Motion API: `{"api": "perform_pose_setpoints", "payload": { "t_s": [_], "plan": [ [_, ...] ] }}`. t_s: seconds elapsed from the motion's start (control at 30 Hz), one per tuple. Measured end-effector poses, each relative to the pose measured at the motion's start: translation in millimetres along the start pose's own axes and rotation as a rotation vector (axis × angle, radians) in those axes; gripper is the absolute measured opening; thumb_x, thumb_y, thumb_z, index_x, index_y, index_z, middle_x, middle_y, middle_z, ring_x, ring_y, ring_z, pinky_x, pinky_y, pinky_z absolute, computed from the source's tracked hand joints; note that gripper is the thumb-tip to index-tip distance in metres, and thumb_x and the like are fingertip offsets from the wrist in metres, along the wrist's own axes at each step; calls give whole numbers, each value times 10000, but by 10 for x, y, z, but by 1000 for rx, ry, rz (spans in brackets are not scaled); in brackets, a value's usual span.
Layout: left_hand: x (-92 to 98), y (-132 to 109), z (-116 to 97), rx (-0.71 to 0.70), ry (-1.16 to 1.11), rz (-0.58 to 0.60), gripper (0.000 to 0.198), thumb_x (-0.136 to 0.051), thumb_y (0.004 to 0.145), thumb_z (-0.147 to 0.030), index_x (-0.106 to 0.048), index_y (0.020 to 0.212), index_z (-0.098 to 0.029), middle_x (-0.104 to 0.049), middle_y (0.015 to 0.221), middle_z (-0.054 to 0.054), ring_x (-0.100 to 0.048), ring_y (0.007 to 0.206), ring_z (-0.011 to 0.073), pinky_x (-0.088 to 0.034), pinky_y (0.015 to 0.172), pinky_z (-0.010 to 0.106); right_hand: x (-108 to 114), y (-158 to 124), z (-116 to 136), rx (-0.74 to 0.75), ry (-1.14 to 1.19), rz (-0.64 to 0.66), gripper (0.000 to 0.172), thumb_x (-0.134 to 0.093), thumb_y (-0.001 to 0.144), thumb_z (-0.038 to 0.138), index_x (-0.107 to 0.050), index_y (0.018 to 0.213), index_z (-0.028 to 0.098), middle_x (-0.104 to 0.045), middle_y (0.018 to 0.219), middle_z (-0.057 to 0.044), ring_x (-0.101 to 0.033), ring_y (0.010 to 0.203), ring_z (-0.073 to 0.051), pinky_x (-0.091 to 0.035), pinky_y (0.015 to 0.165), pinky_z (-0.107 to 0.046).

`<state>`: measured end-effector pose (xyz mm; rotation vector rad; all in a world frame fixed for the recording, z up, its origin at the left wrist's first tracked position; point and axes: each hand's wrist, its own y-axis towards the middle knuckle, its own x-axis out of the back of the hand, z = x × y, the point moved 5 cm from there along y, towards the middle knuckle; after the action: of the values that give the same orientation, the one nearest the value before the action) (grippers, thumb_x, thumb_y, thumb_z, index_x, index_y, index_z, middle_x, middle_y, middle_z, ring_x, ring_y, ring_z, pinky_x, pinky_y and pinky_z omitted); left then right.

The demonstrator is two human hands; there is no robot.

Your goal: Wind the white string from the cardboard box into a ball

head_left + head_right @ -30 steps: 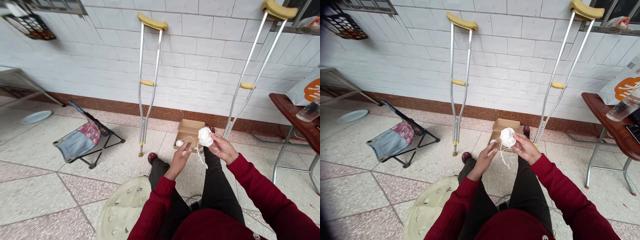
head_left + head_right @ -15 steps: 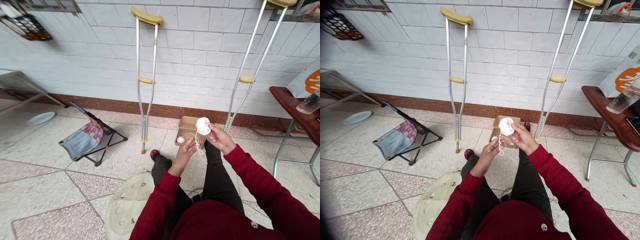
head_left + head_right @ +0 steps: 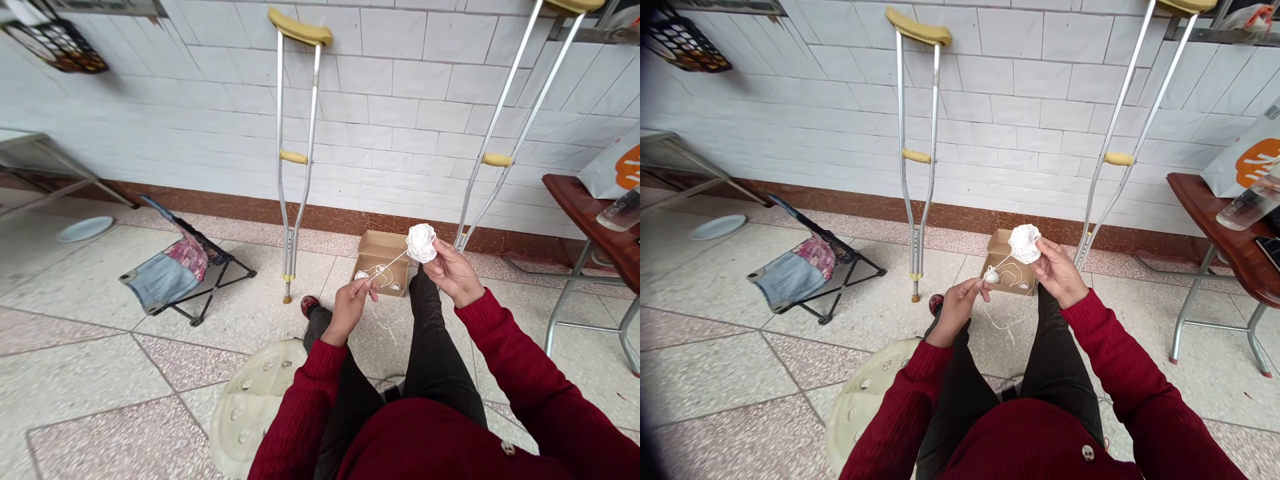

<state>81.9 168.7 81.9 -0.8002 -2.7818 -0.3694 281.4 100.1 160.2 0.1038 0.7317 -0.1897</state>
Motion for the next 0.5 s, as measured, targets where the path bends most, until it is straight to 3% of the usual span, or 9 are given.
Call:
{"api": "perform_pose_setpoints", "payload": {
  "t_s": [0.13,0.23,0.33,0.5],
  "plan": [
    [-128,27,-36,1,-151,39,296,-591,857,-396,-674,1046,-184,-705,1072,69,-611,1068,241,-421,962,352,-145,-24,-124,-42,-12,50,168,-722,765,282,-639,852,164,-561,652,44,-305,386,-22,-260,305,-145],
    [-316,14,-170,43,-387,121,440,-653,823,-382,-590,1204,-170,-703,1073,88,-614,1069,251,-442,925,355,-171,37,-256,-100,2,64,187,-737,755,298,-635,831,162,-569,643,43,-301,374,-15,-256,302,-140],
    [-345,14,-307,42,-484,68,364,-621,853,-409,-648,1105,-149,-713,1023,90,-608,1060,253,-420,946,358,-137,74,-323,-101,12,36,187,-745,750,294,-637,824,160,-586,646,38,-311,373,-13,-261,305,-135],
    [-165,43,-420,9,-444,-81,353,-520,901,-425,-681,743,-153,-720,818,71,-639,940,241,-424,946,370,-62,-11,-409,-118,-8,33,210,-755,744,290,-659,866,150,-606,659,30,-347,374,-17,-249,294,-136]
  ]
}}
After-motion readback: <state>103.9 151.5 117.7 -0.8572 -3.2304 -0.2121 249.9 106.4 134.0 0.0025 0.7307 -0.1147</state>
